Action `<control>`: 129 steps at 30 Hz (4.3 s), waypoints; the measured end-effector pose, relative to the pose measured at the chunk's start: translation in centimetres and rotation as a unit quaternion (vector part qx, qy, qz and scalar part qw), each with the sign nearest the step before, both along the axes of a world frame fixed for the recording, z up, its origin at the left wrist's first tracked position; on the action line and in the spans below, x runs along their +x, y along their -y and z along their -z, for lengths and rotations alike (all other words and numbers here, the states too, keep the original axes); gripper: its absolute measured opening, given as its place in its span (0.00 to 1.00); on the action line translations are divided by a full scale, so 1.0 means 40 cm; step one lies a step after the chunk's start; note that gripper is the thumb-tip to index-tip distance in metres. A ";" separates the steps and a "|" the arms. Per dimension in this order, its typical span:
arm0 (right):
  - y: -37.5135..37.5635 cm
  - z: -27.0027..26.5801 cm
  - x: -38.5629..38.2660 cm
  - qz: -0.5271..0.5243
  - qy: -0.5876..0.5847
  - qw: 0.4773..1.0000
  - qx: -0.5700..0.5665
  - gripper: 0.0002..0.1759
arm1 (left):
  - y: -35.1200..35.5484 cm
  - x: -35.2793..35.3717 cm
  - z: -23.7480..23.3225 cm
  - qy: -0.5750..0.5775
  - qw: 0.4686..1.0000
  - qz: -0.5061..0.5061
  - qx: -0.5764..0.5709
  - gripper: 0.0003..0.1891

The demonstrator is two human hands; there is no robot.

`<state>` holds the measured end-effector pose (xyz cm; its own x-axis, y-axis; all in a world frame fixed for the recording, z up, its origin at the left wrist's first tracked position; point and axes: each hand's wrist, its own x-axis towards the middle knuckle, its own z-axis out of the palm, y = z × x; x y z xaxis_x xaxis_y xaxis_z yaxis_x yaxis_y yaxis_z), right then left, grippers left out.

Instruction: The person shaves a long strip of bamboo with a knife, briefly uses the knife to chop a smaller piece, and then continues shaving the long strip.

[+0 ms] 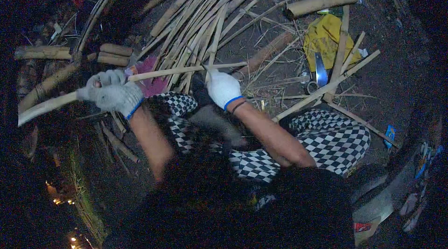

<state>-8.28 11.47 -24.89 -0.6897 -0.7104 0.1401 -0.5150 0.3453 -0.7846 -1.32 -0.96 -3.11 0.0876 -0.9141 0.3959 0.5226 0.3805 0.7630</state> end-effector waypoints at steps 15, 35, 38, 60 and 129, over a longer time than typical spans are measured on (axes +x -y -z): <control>-0.017 -0.059 0.031 -0.048 -0.030 0.998 0.010 0.08 | -0.003 0.045 0.007 -0.011 1.000 0.016 -0.007 0.29; -0.022 0.178 -0.029 0.023 -0.025 0.995 0.096 0.11 | -0.047 0.070 0.001 0.005 0.996 0.050 -0.069 0.28; -0.024 0.051 -0.010 -0.034 -0.008 0.997 0.062 0.11 | -0.042 0.065 0.002 -0.006 0.999 0.011 -0.053 0.28; -0.068 0.373 -0.089 0.038 0.018 0.988 0.151 0.11 | -0.027 0.078 -0.016 -0.002 0.996 0.070 -0.059 0.30; -0.160 0.619 -0.121 0.098 0.096 0.967 0.217 0.14 | 0.058 0.097 -0.067 0.009 0.918 0.381 -0.113 0.32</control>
